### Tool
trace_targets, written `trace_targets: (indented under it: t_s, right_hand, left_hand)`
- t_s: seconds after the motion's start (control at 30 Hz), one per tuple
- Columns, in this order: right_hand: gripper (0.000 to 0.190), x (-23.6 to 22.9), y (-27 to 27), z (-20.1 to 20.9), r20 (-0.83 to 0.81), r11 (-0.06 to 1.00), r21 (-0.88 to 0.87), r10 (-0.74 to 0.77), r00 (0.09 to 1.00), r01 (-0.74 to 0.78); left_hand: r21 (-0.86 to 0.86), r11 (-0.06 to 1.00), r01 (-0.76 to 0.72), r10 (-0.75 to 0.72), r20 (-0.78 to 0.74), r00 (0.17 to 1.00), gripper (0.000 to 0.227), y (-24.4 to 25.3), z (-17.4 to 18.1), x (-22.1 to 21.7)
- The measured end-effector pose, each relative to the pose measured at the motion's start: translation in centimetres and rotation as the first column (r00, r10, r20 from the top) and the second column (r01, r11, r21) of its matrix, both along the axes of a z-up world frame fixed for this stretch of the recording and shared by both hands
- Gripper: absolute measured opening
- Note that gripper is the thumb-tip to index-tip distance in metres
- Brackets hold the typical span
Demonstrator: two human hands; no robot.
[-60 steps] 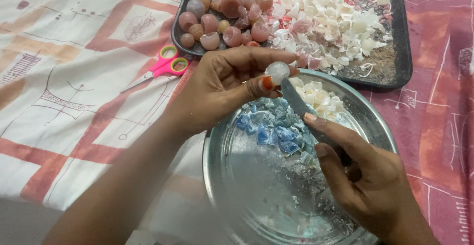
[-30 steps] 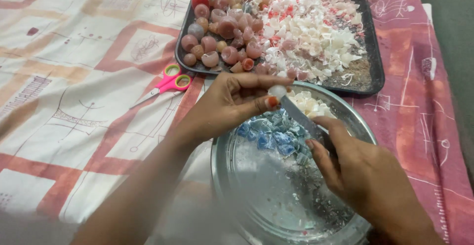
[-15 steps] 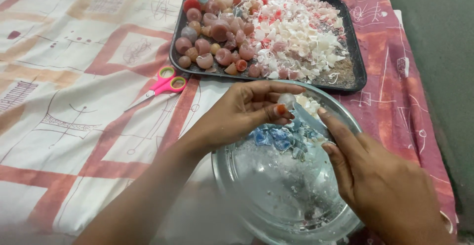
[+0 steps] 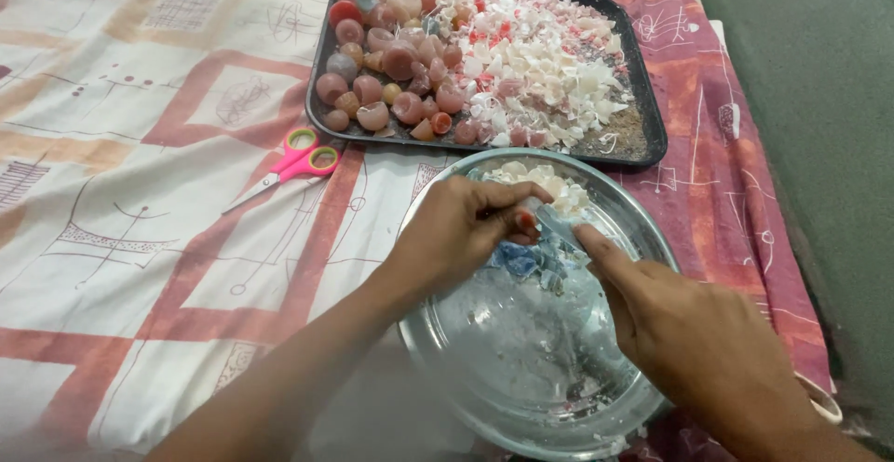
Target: Scraping and sorting remnants of old candles from a metal plate and tray for recycling.
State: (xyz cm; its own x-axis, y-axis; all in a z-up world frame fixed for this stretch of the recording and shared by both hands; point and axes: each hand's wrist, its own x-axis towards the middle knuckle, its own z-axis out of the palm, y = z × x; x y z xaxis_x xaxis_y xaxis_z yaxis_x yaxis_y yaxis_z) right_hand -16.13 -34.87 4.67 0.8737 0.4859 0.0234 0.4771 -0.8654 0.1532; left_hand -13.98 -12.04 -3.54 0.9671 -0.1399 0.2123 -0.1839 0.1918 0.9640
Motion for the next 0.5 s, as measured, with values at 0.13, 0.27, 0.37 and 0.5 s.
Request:
trace_targets:
  t_s: [0.13, 0.27, 0.37, 0.5]
  right_hand:
    - [0.058, 0.0, 0.0, 0.2, -0.114, 0.985, 0.168, -0.006, 0.993, 0.026]
    - [0.052, 0.6, -1.0, -0.3, -0.274, 0.954, 0.278, -0.037, 0.961, 0.116]
    - [0.051, 0.6, -1.2, -0.1, -0.435, 0.933, 0.258, -0.121, 0.892, 0.252]
    - [0.047, 0.2, -0.5, 0.6, -0.553, 0.903, 0.194, -0.222, 0.803, 0.383]
  left_hand:
    - [0.31, 0.933, -0.18, 0.135, 0.163, 0.977, 0.034, -0.6, 0.2, -0.9]
    - [0.342, 0.909, -0.237, 0.106, 0.36, 0.927, 0.036, -0.7, -0.2, -0.9]
    - [0.401, 0.866, -0.298, 0.098, 0.448, 0.889, 0.039, -0.7, -0.5, -1.1]
    - [0.398, 0.872, -0.285, 0.054, 0.499, 0.865, 0.042, -0.9, -0.5, -1.3]
